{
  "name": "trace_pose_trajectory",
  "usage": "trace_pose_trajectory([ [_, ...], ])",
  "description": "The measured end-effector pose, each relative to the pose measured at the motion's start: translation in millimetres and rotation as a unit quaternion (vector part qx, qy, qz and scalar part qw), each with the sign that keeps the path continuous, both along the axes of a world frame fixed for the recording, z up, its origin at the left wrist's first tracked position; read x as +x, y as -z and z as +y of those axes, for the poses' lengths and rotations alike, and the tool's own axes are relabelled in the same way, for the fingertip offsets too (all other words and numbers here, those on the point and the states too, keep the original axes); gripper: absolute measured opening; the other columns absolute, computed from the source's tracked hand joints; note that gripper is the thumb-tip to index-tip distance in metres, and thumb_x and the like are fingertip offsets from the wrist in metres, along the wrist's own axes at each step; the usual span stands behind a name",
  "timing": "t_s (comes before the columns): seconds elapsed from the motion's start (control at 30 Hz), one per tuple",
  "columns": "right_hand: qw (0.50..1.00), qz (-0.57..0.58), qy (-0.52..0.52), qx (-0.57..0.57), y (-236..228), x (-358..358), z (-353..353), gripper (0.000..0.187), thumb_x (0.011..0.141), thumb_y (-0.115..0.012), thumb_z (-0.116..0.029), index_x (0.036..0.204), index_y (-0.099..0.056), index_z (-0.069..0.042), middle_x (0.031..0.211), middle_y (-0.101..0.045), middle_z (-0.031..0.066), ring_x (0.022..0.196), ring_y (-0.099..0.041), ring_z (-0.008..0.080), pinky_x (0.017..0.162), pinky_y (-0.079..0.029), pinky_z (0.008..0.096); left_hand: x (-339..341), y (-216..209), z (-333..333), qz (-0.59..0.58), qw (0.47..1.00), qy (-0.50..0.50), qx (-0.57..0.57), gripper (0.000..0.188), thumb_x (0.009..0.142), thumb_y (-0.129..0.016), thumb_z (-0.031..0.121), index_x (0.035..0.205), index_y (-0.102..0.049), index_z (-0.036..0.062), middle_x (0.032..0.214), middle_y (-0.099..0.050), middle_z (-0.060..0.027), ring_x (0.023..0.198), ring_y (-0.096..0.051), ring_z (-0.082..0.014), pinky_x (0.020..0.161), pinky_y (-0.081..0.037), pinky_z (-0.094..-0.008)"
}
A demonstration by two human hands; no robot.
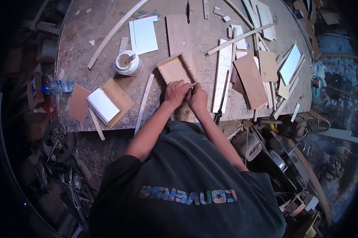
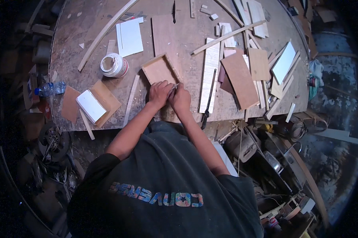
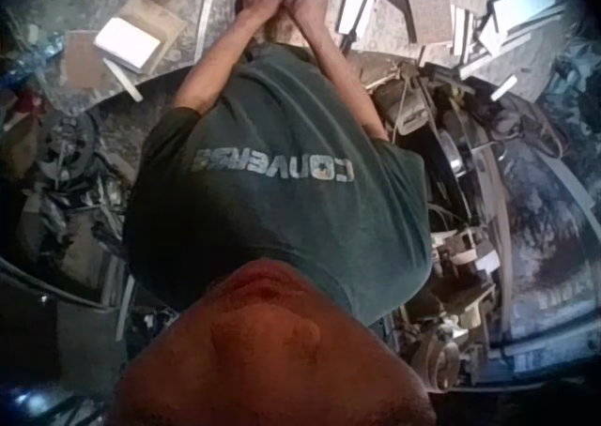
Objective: The person assembles a small wooden box on a cluttered workbench. They use a hammer to drive nails into the wooden frame, securing the pieces together. The person repeatedly adjusts the box and hammers nails into different sides to complete the assembly.
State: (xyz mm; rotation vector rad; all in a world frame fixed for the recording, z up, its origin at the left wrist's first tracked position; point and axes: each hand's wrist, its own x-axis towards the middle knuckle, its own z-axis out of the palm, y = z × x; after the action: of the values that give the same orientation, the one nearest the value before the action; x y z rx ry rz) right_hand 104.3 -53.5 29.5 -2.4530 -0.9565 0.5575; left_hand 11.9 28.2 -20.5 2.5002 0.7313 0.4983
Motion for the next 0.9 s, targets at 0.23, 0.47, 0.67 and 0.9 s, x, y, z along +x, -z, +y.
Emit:
trace_pose_trajectory([
  [0.23, 0.967, 0.24, -0.063, -0.054, -4, 65, -4, 0.027, 0.088, -0.07, -0.019, 0.097, -0.062, 0.005, 0.072, -0.069, 0.0224, 0.06, -0.07, 0.0302, 0.056, -0.055, 0.0401, 1, 1, 0, -0.001, 1.0, 0.001, -0.006, 0.017, 0.08, -0.07, 0.019, 0.096, -0.068, 0.0168, 0.085, -0.059, -0.005, 0.087, -0.065, -0.0269, 0.08, -0.05, -0.0423],
  [0.47, 0.959, 0.282, -0.007, 0.006, 6, 75, -32, 0.022, 0.096, -0.061, -0.016, 0.105, -0.059, 0.005, 0.073, -0.07, 0.017, 0.059, -0.07, 0.0242, 0.053, -0.054, 0.0359, 0, -4, -2, -0.007, 0.999, -0.002, -0.032, 0.025, 0.079, -0.072, 0.02, 0.104, -0.069, 0.0162, 0.091, -0.061, -0.0051, 0.093, -0.064, -0.0265, 0.085, -0.049, -0.0428],
  [0.67, 0.963, 0.256, -0.018, 0.079, 9, 73, -69, 0.033, 0.097, -0.059, -0.014, 0.124, -0.051, 0.003, 0.081, -0.074, 0.0175, 0.068, -0.074, 0.0238, 0.068, -0.058, 0.0368, -10, -34, 4, -0.071, 0.996, 0.038, -0.043, 0.026, 0.08, -0.069, 0.018, 0.105, -0.066, 0.0084, 0.107, -0.063, -0.0086, 0.108, -0.059, -0.0284, 0.098, -0.043, -0.0435],
  [0.9, 0.961, 0.276, 0.029, 0.021, -17, 66, -71, 0.035, 0.098, -0.064, -0.029, 0.111, -0.065, 0.003, 0.094, -0.074, 0.0202, 0.088, -0.073, 0.0265, 0.074, -0.056, 0.0372, -22, -14, 13, 0.055, 0.992, 0.032, -0.105, 0.035, 0.082, -0.068, 0.017, 0.115, -0.066, 0.0044, 0.091, -0.071, -0.0128, 0.088, -0.068, -0.0348, 0.087, -0.051, -0.0473],
])
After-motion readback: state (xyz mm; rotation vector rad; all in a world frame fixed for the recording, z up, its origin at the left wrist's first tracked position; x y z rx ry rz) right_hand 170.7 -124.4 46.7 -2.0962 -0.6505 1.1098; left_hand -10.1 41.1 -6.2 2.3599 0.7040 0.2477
